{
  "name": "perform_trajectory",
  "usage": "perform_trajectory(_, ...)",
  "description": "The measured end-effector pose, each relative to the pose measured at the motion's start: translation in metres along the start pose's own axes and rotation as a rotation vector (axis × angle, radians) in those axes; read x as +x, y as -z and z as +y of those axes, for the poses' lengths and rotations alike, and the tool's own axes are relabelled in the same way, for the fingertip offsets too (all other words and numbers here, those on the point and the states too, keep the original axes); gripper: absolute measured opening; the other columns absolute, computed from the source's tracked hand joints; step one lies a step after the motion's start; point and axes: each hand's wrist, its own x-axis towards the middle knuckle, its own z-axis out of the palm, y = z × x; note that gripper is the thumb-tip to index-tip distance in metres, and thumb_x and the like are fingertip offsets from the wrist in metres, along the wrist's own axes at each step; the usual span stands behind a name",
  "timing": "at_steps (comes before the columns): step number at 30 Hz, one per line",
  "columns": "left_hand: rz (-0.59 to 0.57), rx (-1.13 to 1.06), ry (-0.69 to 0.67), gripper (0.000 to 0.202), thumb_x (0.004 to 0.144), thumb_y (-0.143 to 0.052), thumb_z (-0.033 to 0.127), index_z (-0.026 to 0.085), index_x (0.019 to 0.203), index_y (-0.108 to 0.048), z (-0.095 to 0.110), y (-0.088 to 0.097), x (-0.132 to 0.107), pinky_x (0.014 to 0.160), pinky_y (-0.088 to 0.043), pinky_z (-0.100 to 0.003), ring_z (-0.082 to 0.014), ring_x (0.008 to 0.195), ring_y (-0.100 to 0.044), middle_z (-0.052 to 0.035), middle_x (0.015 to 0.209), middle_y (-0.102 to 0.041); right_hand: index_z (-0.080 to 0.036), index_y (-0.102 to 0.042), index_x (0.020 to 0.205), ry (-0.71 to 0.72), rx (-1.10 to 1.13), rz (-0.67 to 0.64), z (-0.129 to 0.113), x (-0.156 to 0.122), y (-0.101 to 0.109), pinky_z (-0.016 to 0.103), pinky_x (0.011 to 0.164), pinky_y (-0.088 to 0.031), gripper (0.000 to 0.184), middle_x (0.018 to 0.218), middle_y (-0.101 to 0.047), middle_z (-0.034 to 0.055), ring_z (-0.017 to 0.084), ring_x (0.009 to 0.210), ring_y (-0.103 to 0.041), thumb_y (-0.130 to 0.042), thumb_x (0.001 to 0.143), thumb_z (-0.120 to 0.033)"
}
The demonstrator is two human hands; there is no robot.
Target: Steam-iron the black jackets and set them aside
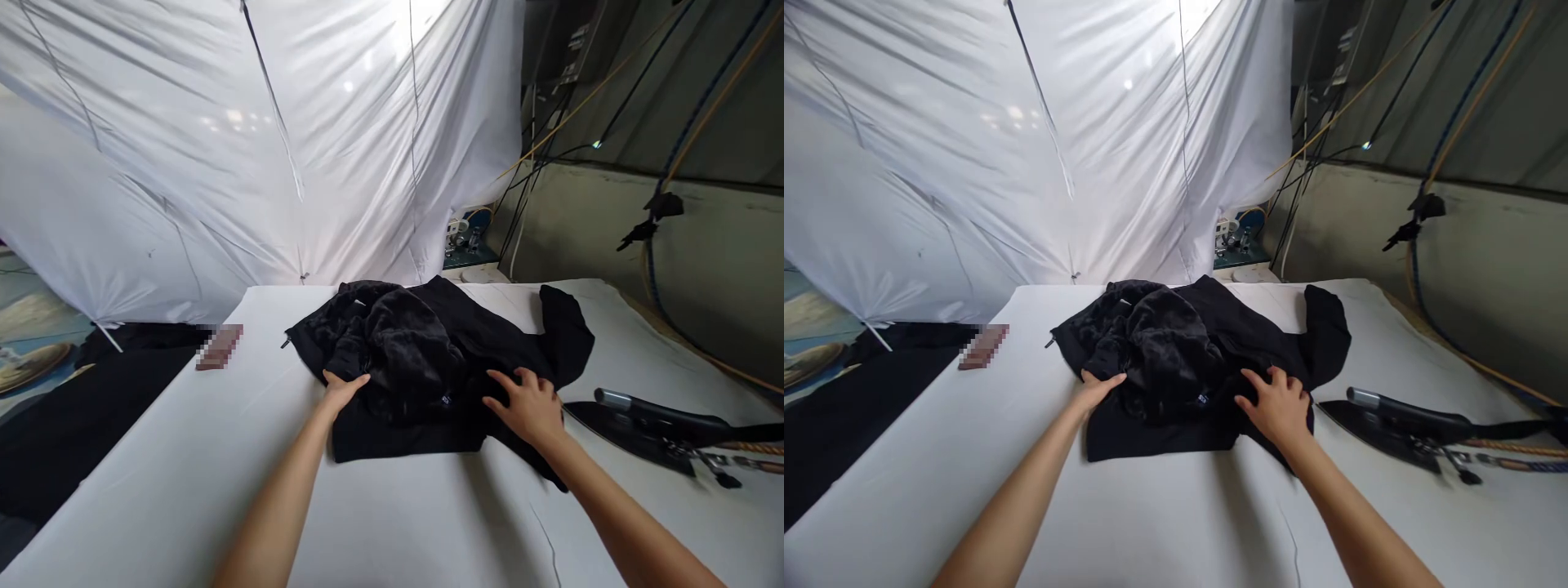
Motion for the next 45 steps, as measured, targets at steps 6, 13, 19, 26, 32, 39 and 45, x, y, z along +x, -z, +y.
perform_trajectory(6, 0.211, 0.373, -0.275, 0.095, 0.073, -0.052, 0.019, 0.01, 0.138, 0.017, 0.009, -0.052, 0.004, 0.082, -0.043, -0.032, -0.0248, 0.107, -0.049, -0.017, 0.123, -0.048, -0.04, -0.037, 0.13, -0.333, -0.128, -0.204, -0.009, 0.015, -0.064, 0.059, 0.076, -0.033, 0.067, 0.148, -0.002, 0.0054, 0.047, 0.113, -0.035, -0.043, 0.069, -0.064)
perform_trajectory(13, 0.348, 0.504, -0.356, 0.071, 0.08, -0.028, 0.005, 0.021, 0.141, 0.004, 0.014, -0.014, 0.087, 0.078, -0.044, -0.033, -0.0233, 0.099, -0.048, -0.011, 0.121, -0.05, -0.026, -0.03, 0.137, -0.272, -0.071, -0.187, -0.054, 0.07, -0.07, 0.053, 0.084, -0.032, 0.082, 0.147, -0.004, 0.0128, 0.041, 0.115, -0.036, -0.044, 0.066, -0.066)
perform_trajectory(19, 0.324, 0.373, -0.33, 0.075, 0.08, -0.041, 0.012, 0.016, 0.14, 0.004, -0.001, -0.007, 0.089, 0.084, -0.042, -0.037, -0.0254, 0.103, -0.048, -0.0144, 0.123, -0.045, -0.027, -0.042, 0.129, -0.128, 0.119, -0.181, -0.047, 0.089, -0.054, 0.046, 0.093, -0.03, 0.056, 0.145, -0.016, 0.0064, 0.032, 0.119, -0.034, -0.038, 0.078, -0.051)
perform_trajectory(26, 0.617, 0.23, -0.26, 0.065, 0.073, -0.058, 0.04, 0.013, 0.126, -0.031, -0.035, -0.022, 0.013, 0.084, -0.04, -0.043, -0.0303, 0.11, -0.04, -0.0182, 0.122, -0.033, -0.021, -0.058, 0.101, -0.219, 0.193, 0.306, 0.035, 0.009, -0.062, 0.042, 0.092, -0.031, 0.031, 0.108, -0.047, 0.011, 0.027, 0.11, -0.039, -0.04, 0.077, -0.03)
perform_trajectory(32, 0.484, 0.512, -0.327, 0.026, 0.077, -0.049, 0.017, 0.024, 0.101, -0.056, -0.015, -0.047, -0.045, 0.093, -0.026, -0.057, -0.0362, 0.123, -0.021, -0.0069, 0.133, -0.03, -0.022, -0.046, 0.124, -0.426, 0.248, 0.113, 0.034, -0.017, -0.061, 0.038, 0.076, -0.042, 0.047, 0.1, -0.049, 0.0133, 0.027, 0.094, -0.052, -0.032, 0.083, -0.04)
perform_trajectory(39, 0.04, 0.571, -0.884, 0.062, 0.077, -0.039, 0.004, 0.033, 0.132, -0.036, 0.031, -0.09, -0.08, 0.099, -0.027, -0.042, -0.0213, 0.106, -0.042, -0.0053, 0.107, -0.053, -0.022, -0.027, 0.137, -0.249, 0.346, -0.254, 0.05, -0.006, -0.041, 0.035, 0.081, -0.041, 0.051, 0.105, -0.061, 0.0114, 0.024, 0.098, -0.057, -0.027, 0.086, -0.028)
perform_trajectory(45, -0.073, 0.662, -0.811, 0.065, 0.078, -0.03, -0.001, 0.04, 0.128, -0.039, 0.035, -0.091, -0.079, 0.082, -0.037, -0.03, -0.0176, 0.091, -0.047, -0.0034, 0.086, -0.053, -0.016, -0.022, 0.14, -0.111, 0.483, -0.274, 0.101, -0.028, -0.053, 0.028, 0.092, -0.037, 0.057, 0.129, -0.048, 0.0088, 0.019, 0.116, -0.046, -0.033, 0.085, -0.028)
